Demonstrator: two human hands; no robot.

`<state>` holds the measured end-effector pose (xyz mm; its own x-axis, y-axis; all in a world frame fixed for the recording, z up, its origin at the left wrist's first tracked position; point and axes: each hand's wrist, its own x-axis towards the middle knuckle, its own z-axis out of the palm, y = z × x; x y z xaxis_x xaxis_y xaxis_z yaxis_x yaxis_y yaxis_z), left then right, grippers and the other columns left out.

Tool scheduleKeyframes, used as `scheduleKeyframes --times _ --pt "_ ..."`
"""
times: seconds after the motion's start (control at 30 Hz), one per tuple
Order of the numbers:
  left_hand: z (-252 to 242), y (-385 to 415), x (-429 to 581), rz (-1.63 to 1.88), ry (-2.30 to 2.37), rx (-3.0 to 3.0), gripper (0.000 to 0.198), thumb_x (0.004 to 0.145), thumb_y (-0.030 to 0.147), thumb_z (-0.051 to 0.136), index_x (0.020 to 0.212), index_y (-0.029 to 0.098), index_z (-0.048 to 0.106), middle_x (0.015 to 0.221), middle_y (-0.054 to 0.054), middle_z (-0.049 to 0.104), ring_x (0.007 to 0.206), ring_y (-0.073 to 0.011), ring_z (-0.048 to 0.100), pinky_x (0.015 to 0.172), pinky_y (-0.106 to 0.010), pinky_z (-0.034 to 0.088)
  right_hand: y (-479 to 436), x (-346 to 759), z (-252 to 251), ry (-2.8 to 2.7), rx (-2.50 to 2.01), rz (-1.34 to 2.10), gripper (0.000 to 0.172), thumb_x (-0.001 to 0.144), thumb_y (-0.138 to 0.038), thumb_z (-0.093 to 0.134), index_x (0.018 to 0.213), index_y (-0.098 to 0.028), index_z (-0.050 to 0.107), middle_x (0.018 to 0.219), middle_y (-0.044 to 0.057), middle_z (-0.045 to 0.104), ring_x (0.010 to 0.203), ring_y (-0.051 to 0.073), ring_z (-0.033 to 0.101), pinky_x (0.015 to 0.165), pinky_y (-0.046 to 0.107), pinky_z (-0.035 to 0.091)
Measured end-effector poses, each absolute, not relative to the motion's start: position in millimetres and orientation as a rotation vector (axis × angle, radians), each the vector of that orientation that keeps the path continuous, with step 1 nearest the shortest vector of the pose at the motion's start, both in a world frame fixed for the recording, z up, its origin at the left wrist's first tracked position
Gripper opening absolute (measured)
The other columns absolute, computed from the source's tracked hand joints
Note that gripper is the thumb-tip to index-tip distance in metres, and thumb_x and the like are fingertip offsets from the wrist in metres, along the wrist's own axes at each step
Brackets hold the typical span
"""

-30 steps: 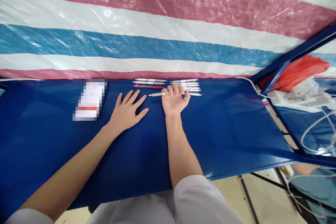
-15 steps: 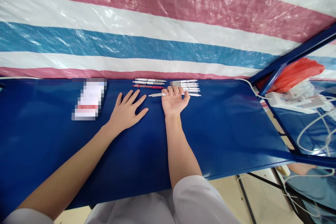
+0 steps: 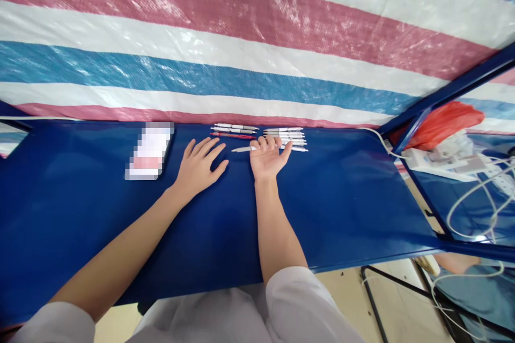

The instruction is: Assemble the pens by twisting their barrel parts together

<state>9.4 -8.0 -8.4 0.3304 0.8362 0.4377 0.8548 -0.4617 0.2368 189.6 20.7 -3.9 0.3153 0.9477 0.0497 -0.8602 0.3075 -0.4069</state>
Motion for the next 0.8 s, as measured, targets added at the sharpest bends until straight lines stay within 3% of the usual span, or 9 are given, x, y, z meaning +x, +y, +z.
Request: scheduleKeyframes --times 0.2,0.37,0.5,0.63,0.73,0.8 --pt "-1 -2 22 -0.893 -1.380 -2.595 0.032 0.094 0.030 0.049 0.118 0.020 0.067 0.125 -0.009 0.067 0.118 -0.0269 0.059 0.109 -0.046 0.035 12 178 -2 -0.349 -0.360 1.238 0.044 0.091 -0.058 0.038 0.063 -0.024 0.035 0.059 -0.007 0.025 0.052 0.013 0.027 0.054 0.030 0.034" --pt "-7 0 24 -0.937 -1.317 -2.622 0.026 0.097 0.027 0.047 0.110 0.023 0.070 0.109 -0.005 0.073 0.103 -0.0231 0.065 0.105 -0.045 0.037 7 170 0 -0.390 -0.473 1.220 0.043 0.090 -0.058 0.038 0.063 -0.024 0.033 0.057 -0.008 0.027 0.050 0.012 0.031 0.056 0.030 0.041" --pt "-9 -2 15 -0.998 -1.395 -2.588 0.026 0.099 0.029 0.046 0.107 0.023 0.070 0.107 -0.005 0.074 0.100 -0.0214 0.066 0.104 -0.043 0.038 13 173 3 -0.472 -0.692 1.187 0.039 0.089 -0.058 0.040 0.071 -0.024 0.044 0.062 -0.005 0.043 0.058 0.013 0.051 0.069 0.035 0.052" --pt "-7 -4 9 -1.040 -1.499 -2.563 0.027 0.099 0.030 0.046 0.105 0.025 0.071 0.109 -0.005 0.073 0.099 -0.0211 0.067 0.103 -0.043 0.040 13 184 8 -0.826 -1.085 0.694 0.027 0.090 -0.048 0.048 0.091 -0.024 0.059 0.087 0.004 0.065 0.087 0.020 0.066 0.083 0.042 0.055" --pt "-7 -4 8 -1.048 -1.507 -2.553 0.025 0.098 0.030 0.047 0.104 0.025 0.072 0.108 -0.005 0.073 0.099 -0.0214 0.067 0.101 -0.043 0.041 2 192 11 -1.460 -1.196 0.190 0.020 0.090 -0.035 0.055 0.102 -0.023 0.066 0.110 0.010 0.069 0.114 0.026 0.062 0.103 0.048 0.046" --pt "-8 -4 9 -1.037 -1.490 -2.549 0.025 0.098 0.030 0.048 0.103 0.024 0.072 0.108 -0.005 0.073 0.099 -0.0211 0.067 0.101 -0.042 0.041 -5 193 12 -1.842 -1.137 -0.006 0.022 0.091 -0.027 0.055 0.109 -0.024 0.067 0.113 0.007 0.071 0.124 0.026 0.058 0.113 0.049 0.037"
